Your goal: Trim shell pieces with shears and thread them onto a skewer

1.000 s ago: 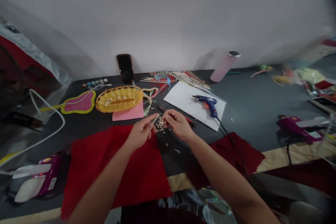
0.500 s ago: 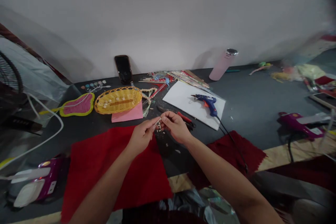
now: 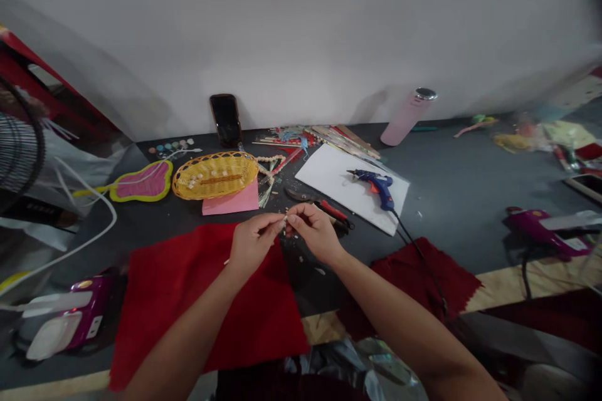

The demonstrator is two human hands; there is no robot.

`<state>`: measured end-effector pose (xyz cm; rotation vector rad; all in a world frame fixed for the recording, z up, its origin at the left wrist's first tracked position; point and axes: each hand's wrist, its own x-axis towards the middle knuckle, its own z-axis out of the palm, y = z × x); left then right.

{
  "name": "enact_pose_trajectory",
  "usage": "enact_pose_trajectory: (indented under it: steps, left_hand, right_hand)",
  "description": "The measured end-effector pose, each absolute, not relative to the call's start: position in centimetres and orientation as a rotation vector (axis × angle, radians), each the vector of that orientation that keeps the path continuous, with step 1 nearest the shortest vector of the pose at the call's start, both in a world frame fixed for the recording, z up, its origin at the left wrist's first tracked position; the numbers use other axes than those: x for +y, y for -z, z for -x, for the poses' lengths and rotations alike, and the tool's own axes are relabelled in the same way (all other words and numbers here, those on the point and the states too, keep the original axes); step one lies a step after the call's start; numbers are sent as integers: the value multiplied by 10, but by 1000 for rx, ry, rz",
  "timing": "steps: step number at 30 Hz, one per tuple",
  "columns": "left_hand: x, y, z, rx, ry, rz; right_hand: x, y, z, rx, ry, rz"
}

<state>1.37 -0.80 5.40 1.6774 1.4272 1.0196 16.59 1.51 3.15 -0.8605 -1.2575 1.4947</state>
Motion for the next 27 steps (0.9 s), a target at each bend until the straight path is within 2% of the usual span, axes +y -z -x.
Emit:
enact_pose_trajectory:
  steps: [9,17,27]
  left_hand:
    - [-13,-65,-16,1495,-959,-1799]
    - [-11,-68,-12,1280,-909,-1457]
    - [-9,-67,-11,1191,-894,-1355]
  right_hand:
    - [13,-29,-166,-1351,-1429,822]
    - [13,-30,-175,-1698,-1008,809]
    - [14,-34,-175,-1703,-955,763]
